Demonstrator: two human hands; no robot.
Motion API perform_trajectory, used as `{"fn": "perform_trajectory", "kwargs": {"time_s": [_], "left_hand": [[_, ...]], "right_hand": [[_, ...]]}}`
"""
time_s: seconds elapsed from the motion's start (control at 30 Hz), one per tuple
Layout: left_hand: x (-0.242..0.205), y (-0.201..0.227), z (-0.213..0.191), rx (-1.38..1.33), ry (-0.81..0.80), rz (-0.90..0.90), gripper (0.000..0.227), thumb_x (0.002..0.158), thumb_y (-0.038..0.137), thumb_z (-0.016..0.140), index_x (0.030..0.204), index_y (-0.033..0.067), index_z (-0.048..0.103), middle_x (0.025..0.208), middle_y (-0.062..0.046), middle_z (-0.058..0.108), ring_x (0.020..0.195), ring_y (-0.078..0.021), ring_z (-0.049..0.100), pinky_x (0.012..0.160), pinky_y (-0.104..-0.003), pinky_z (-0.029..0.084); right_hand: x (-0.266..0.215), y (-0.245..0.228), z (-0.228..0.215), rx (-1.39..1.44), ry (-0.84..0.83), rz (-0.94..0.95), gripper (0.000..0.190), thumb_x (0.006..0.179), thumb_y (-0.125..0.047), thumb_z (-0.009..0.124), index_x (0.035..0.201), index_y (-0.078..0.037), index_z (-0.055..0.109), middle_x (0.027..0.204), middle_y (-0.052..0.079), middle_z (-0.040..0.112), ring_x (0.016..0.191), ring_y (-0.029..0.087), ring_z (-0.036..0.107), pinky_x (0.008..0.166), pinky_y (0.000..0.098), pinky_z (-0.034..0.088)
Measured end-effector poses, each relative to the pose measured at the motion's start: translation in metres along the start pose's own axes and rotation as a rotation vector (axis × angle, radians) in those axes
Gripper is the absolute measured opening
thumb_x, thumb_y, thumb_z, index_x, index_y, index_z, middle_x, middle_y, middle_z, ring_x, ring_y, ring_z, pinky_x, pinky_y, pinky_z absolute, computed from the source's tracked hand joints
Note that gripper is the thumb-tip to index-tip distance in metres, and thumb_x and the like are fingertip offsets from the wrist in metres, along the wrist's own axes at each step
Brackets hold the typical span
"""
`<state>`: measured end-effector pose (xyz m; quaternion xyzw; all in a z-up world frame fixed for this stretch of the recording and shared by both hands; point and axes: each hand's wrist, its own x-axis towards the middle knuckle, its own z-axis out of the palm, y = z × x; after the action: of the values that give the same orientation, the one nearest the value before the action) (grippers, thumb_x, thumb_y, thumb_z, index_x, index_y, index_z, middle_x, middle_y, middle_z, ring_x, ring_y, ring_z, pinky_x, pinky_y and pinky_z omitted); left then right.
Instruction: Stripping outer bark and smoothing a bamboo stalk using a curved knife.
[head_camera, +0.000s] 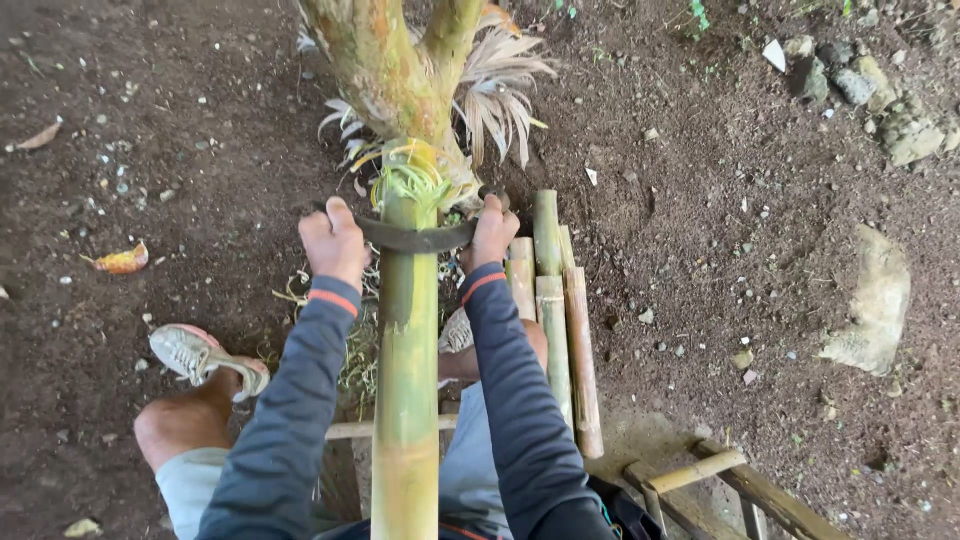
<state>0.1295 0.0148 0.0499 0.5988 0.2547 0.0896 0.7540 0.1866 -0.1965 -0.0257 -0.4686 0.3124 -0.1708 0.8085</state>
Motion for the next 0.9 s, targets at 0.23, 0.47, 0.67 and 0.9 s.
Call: {"fn": "perform_trajectory", "kwargs": {"time_s": [0.23,0.47,0.67,0.9], "left_hand": [[0.048,0.008,0.028,-0.042,-0.018,-0.099,0.043,0.104,0.031,0.051,0.070,0.0075,0.040,0.052,-0.002,0.042,0.034,-0.0132,0.039,0.030,-0.032,0.031],[-0.016,-0.002,-0.017,-0.070,0.017,-0.125,0.033,0.102,0.032,0.054,0.078,0.0125,0.042,0.058,0.003,0.045,0.040,-0.0103,0.044,0.033,-0.030,0.036],[-0.133,0.011,-0.079,-0.067,0.043,-0.189,0.048,0.104,0.031,0.054,0.064,0.0088,0.040,0.054,0.001,0.040,0.041,-0.0101,0.040,0.035,-0.029,0.035],[-0.150,-0.005,-0.097,-0.126,0.068,-0.182,0.052,0.105,0.031,0.052,0.061,0.0088,0.037,0.052,0.000,0.037,0.039,-0.0104,0.036,0.035,-0.029,0.035]], "right_hand": [[0.003,-0.029,0.037,-0.246,0.159,0.025,0.037,0.090,-0.031,0.061,0.110,-0.003,0.047,0.087,0.009,0.056,0.060,0.015,0.055,0.041,0.0336,0.042],[-0.044,-0.028,-0.007,-0.180,0.080,0.040,0.032,0.090,-0.026,0.060,0.108,-0.001,0.052,0.084,0.010,0.059,0.056,0.019,0.057,0.042,0.0349,0.045],[-0.132,-0.030,-0.079,-0.248,-0.078,-0.173,0.019,0.097,-0.016,0.060,0.104,0.001,0.061,0.074,0.005,0.059,0.058,0.012,0.055,0.050,0.0277,0.044],[-0.167,-0.050,-0.070,-0.202,-0.069,-0.105,0.012,0.094,-0.015,0.058,0.099,-0.005,0.062,0.070,0.000,0.056,0.055,0.010,0.051,0.048,0.0260,0.041]]}}
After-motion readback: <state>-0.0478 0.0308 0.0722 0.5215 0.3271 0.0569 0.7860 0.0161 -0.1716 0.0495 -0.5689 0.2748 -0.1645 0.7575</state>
